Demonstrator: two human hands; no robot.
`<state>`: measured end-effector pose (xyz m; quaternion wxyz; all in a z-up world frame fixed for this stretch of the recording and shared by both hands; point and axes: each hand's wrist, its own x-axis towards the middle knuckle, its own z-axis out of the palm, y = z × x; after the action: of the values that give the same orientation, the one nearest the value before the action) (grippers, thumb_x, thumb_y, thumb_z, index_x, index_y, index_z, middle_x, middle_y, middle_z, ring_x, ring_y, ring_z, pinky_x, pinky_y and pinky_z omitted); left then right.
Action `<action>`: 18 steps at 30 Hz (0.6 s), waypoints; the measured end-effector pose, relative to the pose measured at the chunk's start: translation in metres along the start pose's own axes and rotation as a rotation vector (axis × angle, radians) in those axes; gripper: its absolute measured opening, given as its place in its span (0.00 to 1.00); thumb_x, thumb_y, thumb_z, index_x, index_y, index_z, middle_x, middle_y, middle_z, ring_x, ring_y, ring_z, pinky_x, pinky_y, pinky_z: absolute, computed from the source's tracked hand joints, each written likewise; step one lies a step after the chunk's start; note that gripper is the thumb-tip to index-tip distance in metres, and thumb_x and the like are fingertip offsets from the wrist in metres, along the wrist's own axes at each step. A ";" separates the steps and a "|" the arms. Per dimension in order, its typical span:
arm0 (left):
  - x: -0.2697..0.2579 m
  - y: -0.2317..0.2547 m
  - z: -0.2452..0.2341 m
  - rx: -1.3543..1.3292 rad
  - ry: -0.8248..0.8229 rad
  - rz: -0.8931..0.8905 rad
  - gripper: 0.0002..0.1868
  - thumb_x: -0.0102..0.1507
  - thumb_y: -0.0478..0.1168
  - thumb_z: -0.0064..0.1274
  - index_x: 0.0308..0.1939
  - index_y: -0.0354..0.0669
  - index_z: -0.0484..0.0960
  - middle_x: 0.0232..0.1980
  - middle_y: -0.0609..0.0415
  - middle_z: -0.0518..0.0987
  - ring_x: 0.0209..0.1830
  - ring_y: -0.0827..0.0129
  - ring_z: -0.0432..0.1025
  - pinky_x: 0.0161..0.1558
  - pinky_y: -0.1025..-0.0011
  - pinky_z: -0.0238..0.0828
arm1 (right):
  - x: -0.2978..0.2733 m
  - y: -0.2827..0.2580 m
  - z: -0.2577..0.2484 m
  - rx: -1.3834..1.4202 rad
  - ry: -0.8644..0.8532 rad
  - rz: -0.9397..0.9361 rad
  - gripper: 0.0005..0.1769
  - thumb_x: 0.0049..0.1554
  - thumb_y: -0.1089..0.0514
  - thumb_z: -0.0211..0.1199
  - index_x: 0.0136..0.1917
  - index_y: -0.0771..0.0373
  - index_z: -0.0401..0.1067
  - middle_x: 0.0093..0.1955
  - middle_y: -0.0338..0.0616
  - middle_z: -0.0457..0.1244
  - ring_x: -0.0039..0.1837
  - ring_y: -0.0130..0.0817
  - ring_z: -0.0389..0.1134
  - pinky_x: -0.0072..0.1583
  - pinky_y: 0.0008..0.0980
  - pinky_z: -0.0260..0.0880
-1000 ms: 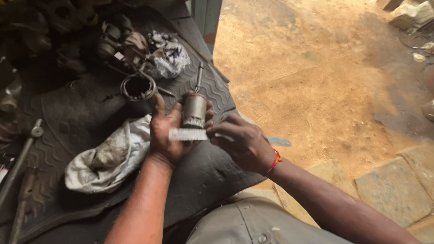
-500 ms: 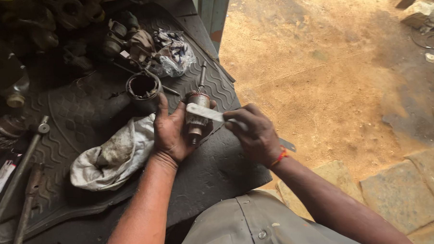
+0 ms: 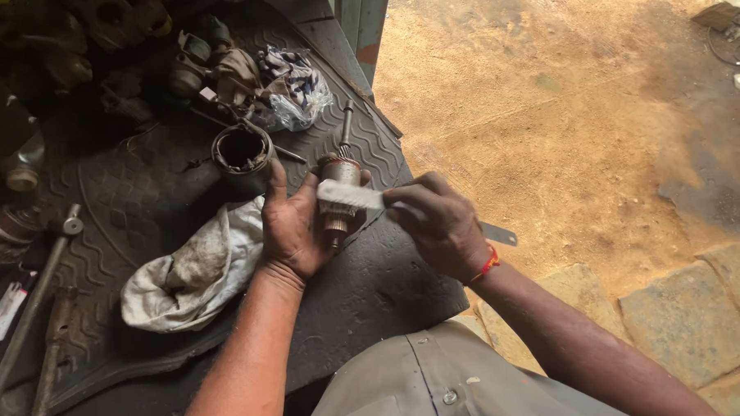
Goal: The person cleans a cylindrical metal part with a cloth, then uses a flat metal tool to scrape its surface. The person then inserts a shaft into the cylinder and rotates it to test the fit.
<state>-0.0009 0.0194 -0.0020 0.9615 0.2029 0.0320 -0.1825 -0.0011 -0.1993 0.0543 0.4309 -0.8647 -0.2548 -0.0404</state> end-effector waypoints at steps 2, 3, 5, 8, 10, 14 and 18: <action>0.000 -0.001 0.001 -0.022 -0.003 -0.012 0.56 0.61 0.80 0.38 0.75 0.38 0.60 0.67 0.33 0.72 0.62 0.49 0.73 0.62 0.55 0.73 | -0.003 -0.003 0.007 -0.004 -0.031 -0.044 0.11 0.58 0.56 0.69 0.55 0.55 0.78 0.48 0.43 0.66 0.48 0.36 0.73 0.47 0.32 0.73; 0.001 0.000 0.002 -0.031 -0.007 -0.016 0.56 0.61 0.80 0.38 0.75 0.37 0.61 0.67 0.32 0.73 0.61 0.49 0.73 0.63 0.55 0.73 | -0.002 -0.004 0.008 -0.009 -0.049 -0.071 0.12 0.58 0.56 0.70 0.55 0.56 0.79 0.47 0.43 0.65 0.48 0.37 0.73 0.47 0.33 0.73; 0.002 0.000 0.002 -0.020 -0.023 -0.021 0.53 0.61 0.80 0.38 0.74 0.42 0.60 0.68 0.34 0.73 0.62 0.49 0.72 0.62 0.55 0.72 | -0.001 -0.005 0.005 -0.017 -0.063 -0.063 0.12 0.57 0.56 0.70 0.56 0.56 0.79 0.47 0.44 0.65 0.47 0.37 0.72 0.47 0.34 0.72; 0.003 -0.001 0.003 -0.012 -0.009 0.001 0.54 0.62 0.80 0.38 0.75 0.39 0.62 0.67 0.33 0.72 0.62 0.49 0.73 0.61 0.55 0.73 | 0.002 -0.004 -0.006 -0.037 -0.040 0.020 0.11 0.59 0.56 0.69 0.56 0.56 0.78 0.48 0.43 0.66 0.46 0.36 0.72 0.46 0.34 0.72; -0.001 -0.001 0.004 -0.016 0.006 0.008 0.54 0.61 0.80 0.38 0.74 0.39 0.62 0.66 0.33 0.72 0.62 0.48 0.74 0.60 0.54 0.74 | 0.002 -0.004 -0.009 -0.065 -0.003 0.050 0.10 0.60 0.56 0.68 0.56 0.55 0.78 0.48 0.42 0.66 0.46 0.36 0.72 0.46 0.33 0.72; -0.002 -0.001 0.007 -0.020 -0.025 -0.015 0.52 0.61 0.80 0.39 0.73 0.42 0.64 0.66 0.34 0.73 0.60 0.50 0.73 0.60 0.54 0.74 | -0.003 -0.003 -0.004 -0.017 -0.022 -0.104 0.12 0.58 0.56 0.69 0.56 0.57 0.78 0.49 0.44 0.66 0.49 0.37 0.72 0.48 0.34 0.72; 0.002 0.000 0.008 0.009 0.015 -0.019 0.50 0.60 0.80 0.39 0.71 0.46 0.65 0.65 0.35 0.74 0.58 0.50 0.73 0.58 0.55 0.74 | -0.004 -0.006 -0.007 -0.016 -0.035 -0.026 0.12 0.58 0.57 0.69 0.55 0.58 0.79 0.48 0.44 0.66 0.48 0.37 0.72 0.47 0.34 0.72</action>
<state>0.0003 0.0151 0.0052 0.9586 0.2084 0.0401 -0.1901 -0.0062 -0.2029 0.0622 0.4191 -0.8653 -0.2732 -0.0328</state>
